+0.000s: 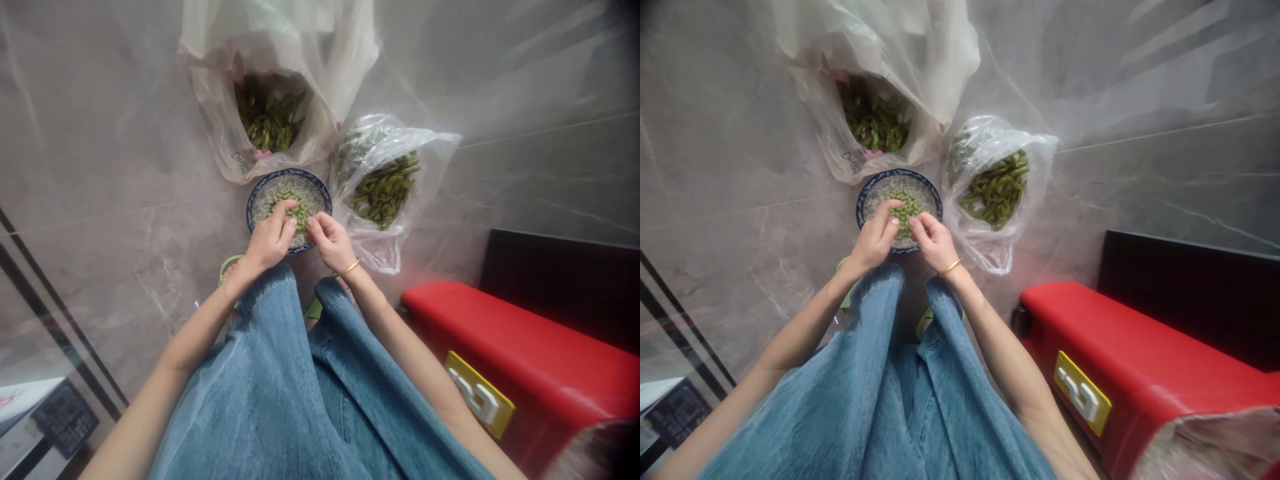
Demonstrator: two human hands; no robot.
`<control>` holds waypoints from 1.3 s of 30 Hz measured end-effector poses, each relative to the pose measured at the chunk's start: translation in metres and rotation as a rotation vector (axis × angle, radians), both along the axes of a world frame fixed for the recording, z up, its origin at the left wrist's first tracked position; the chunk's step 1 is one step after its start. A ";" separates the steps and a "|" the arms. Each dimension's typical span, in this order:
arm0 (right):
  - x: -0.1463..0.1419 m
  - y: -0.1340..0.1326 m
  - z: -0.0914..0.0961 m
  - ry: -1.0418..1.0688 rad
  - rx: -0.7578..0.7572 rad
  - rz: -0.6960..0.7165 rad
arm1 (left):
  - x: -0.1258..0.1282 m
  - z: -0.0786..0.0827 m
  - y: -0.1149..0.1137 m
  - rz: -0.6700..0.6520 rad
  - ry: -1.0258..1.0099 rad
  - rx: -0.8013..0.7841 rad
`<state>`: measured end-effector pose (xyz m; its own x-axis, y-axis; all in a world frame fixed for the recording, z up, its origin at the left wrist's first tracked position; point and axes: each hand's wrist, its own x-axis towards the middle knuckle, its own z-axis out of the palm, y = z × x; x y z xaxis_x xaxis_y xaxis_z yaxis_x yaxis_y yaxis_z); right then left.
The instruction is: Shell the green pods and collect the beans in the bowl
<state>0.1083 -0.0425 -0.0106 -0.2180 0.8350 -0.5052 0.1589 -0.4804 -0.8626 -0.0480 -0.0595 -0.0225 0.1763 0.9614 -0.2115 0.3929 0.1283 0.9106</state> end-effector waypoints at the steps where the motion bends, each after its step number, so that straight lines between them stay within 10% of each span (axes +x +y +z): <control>1: 0.000 0.000 0.000 0.004 0.006 0.002 | 0.000 0.000 0.001 -0.006 -0.021 0.000; 16: -0.007 -0.012 -0.016 -0.036 -0.091 -0.002 | 0.007 0.003 0.000 -0.063 0.036 0.159; 29: -0.013 -0.005 -0.007 0.319 -0.182 0.075 | 0.014 -0.013 -0.002 0.372 -0.503 -0.152; 39: -0.012 0.000 0.019 0.655 -0.496 0.072 | -0.007 0.001 0.030 0.314 -0.175 0.195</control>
